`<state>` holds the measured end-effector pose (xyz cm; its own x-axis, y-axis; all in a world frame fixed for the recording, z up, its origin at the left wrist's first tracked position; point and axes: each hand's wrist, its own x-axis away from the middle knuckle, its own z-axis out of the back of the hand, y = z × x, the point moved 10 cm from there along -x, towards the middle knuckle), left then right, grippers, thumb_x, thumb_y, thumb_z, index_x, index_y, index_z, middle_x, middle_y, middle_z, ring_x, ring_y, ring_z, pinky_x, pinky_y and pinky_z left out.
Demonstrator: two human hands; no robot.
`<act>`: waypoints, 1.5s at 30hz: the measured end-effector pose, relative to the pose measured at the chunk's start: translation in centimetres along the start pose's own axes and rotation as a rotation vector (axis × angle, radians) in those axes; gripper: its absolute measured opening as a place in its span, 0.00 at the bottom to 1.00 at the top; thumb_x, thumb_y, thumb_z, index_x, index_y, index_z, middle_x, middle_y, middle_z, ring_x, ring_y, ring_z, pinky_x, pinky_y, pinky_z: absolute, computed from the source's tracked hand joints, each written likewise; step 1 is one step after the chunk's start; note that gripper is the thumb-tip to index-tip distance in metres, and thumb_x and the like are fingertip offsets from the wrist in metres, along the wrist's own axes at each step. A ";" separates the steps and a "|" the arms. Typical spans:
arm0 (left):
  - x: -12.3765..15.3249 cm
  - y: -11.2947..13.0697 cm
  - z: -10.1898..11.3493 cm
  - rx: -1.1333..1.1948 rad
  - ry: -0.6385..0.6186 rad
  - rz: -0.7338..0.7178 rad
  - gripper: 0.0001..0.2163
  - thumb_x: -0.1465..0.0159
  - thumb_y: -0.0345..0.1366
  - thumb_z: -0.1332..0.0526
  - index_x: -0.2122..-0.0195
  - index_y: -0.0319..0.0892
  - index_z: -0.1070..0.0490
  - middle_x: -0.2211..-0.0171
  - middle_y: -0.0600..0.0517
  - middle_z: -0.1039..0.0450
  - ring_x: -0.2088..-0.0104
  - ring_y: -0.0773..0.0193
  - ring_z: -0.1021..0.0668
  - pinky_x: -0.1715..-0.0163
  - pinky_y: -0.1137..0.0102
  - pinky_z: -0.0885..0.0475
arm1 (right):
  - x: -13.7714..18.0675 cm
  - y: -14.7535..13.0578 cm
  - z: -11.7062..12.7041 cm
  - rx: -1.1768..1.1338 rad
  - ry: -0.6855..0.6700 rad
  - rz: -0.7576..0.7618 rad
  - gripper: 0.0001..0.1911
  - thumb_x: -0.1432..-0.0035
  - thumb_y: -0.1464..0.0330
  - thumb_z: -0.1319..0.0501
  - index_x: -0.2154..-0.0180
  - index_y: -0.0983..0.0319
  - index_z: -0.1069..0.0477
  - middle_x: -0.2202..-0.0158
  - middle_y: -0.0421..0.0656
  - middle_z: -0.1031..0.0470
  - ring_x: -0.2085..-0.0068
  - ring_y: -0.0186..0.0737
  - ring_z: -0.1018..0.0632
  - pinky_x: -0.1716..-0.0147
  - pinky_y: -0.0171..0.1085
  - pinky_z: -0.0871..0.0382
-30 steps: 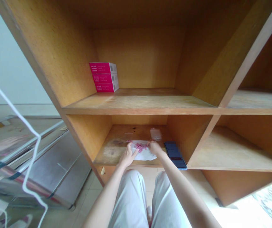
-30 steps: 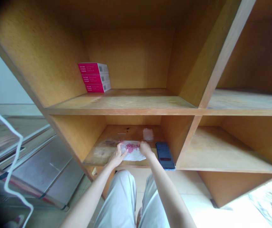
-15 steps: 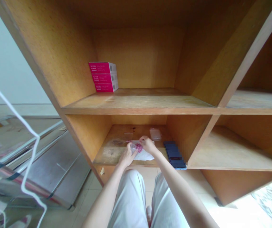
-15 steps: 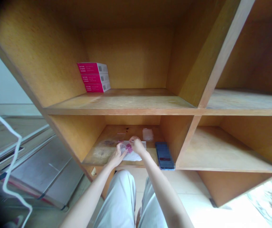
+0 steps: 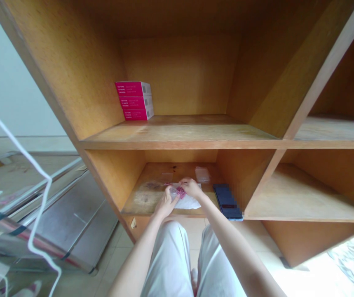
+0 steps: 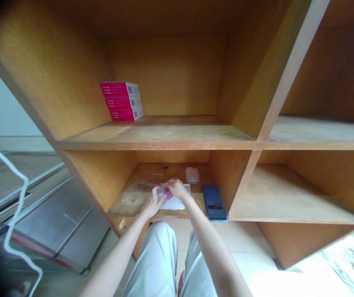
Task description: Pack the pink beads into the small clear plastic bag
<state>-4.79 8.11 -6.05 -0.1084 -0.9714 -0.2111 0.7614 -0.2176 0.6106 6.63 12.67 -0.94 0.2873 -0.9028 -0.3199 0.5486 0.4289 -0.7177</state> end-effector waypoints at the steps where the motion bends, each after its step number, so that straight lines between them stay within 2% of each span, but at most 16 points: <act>1: 0.0 0.0 0.0 0.004 0.002 -0.003 0.25 0.39 0.48 0.53 0.46 0.40 0.54 0.47 0.40 0.39 0.50 0.57 0.31 0.56 0.65 0.36 | 0.0 1.0 0.4 0.016 0.007 -0.040 0.09 0.49 0.76 0.47 0.70 0.65 0.28 0.68 0.44 0.25 0.65 0.34 0.27 0.65 0.29 0.38; 5: 0.1 -0.1 -0.1 0.016 0.004 0.009 0.26 0.40 0.49 0.54 0.45 0.41 0.55 0.47 0.41 0.39 0.49 0.58 0.32 0.54 0.66 0.37 | 0.4 4.0 1.4 0.169 -0.018 -0.099 0.12 0.53 0.80 0.48 0.69 0.66 0.27 0.67 0.46 0.25 0.65 0.36 0.27 0.67 0.29 0.39; 9: 0.0 -0.4 -0.1 0.022 0.010 0.024 0.26 0.40 0.50 0.55 0.45 0.41 0.56 0.47 0.40 0.39 0.48 0.57 0.33 0.54 0.65 0.37 | 1.1 6.4 0.8 0.341 -0.119 -0.176 0.12 0.56 0.80 0.47 0.71 0.67 0.27 0.68 0.48 0.25 0.67 0.37 0.27 0.69 0.30 0.40; 13: 0.0 -0.7 0.0 0.034 0.027 0.033 0.27 0.40 0.51 0.55 0.44 0.40 0.56 0.46 0.39 0.41 0.47 0.57 0.33 0.52 0.65 0.38 | 1.5 7.3 0.5 0.412 -0.119 -0.223 0.14 0.54 0.79 0.47 0.67 0.66 0.27 0.64 0.49 0.25 0.65 0.37 0.27 0.68 0.30 0.39; 19: 0.0 -0.4 0.3 0.060 0.050 0.004 0.27 0.40 0.50 0.55 0.44 0.39 0.57 0.45 0.39 0.43 0.47 0.58 0.34 0.51 0.65 0.38 | 2.0 6.6 0.1 0.425 -0.122 -0.179 0.17 0.53 0.82 0.49 0.65 0.66 0.26 0.62 0.50 0.26 0.61 0.40 0.27 0.64 0.30 0.39; 24: 0.1 -0.4 0.3 0.057 0.054 0.001 0.27 0.40 0.50 0.54 0.44 0.39 0.56 0.45 0.39 0.43 0.47 0.57 0.34 0.51 0.64 0.38 | 2.1 6.1 1.0 0.441 -0.045 -0.198 0.14 0.53 0.81 0.48 0.68 0.66 0.27 0.65 0.50 0.25 0.64 0.40 0.26 0.67 0.31 0.38; 28: 0.0 -0.6 0.1 0.050 0.046 0.009 0.27 0.40 0.50 0.54 0.45 0.39 0.55 0.47 0.39 0.41 0.48 0.56 0.33 0.52 0.63 0.37 | 1.5 3.6 1.6 0.242 0.083 -0.125 0.09 0.52 0.76 0.46 0.71 0.64 0.27 0.69 0.46 0.25 0.66 0.37 0.26 0.67 0.30 0.38; 31: -0.1 -0.4 0.0 0.053 0.038 -0.008 0.27 0.40 0.49 0.54 0.45 0.38 0.56 0.46 0.38 0.42 0.47 0.57 0.34 0.51 0.63 0.38 | 0.8 1.1 1.0 0.026 0.104 -0.043 0.06 0.52 0.72 0.43 0.72 0.63 0.27 0.70 0.43 0.25 0.67 0.35 0.26 0.68 0.29 0.37; 35: -0.2 -0.6 -0.2 0.052 0.017 -0.002 0.26 0.39 0.47 0.53 0.45 0.38 0.56 0.46 0.37 0.42 0.48 0.57 0.33 0.52 0.64 0.38 | 0.3 -1.4 -0.9 -0.055 0.026 0.017 0.05 0.52 0.70 0.41 0.73 0.64 0.27 0.74 0.42 0.25 0.73 0.33 0.27 0.72 0.29 0.38; 40: -0.3 -0.7 -0.5 0.059 -0.009 0.013 0.27 0.39 0.48 0.53 0.45 0.37 0.57 0.46 0.36 0.42 0.47 0.56 0.34 0.52 0.64 0.38 | 0.4 -2.8 -3.1 -0.100 -0.160 0.077 0.20 0.42 0.64 0.51 0.79 0.65 0.29 0.82 0.40 0.29 0.80 0.31 0.31 0.78 0.29 0.41; 42: -0.3 -0.8 -0.4 0.053 -0.001 0.022 0.27 0.39 0.48 0.54 0.45 0.37 0.57 0.47 0.36 0.42 0.48 0.55 0.33 0.52 0.64 0.38 | 0.3 -2.4 -2.3 -0.122 -0.116 0.053 0.19 0.42 0.65 0.52 0.76 0.65 0.28 0.79 0.42 0.27 0.78 0.32 0.30 0.76 0.29 0.39; 45: -0.2 -0.5 -0.1 0.042 0.028 0.000 0.26 0.39 0.49 0.54 0.45 0.37 0.55 0.47 0.37 0.41 0.48 0.56 0.33 0.52 0.64 0.38 | 0.2 -0.7 0.1 -0.100 0.033 0.002 0.11 0.46 0.70 0.48 0.72 0.65 0.27 0.70 0.44 0.24 0.68 0.35 0.26 0.68 0.30 0.37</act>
<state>-5.05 8.43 -6.40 -0.0897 -0.9685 -0.2323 0.7339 -0.2219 0.6420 6.35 12.19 -0.41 0.2613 -0.9031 -0.3407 0.4668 0.4272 -0.7744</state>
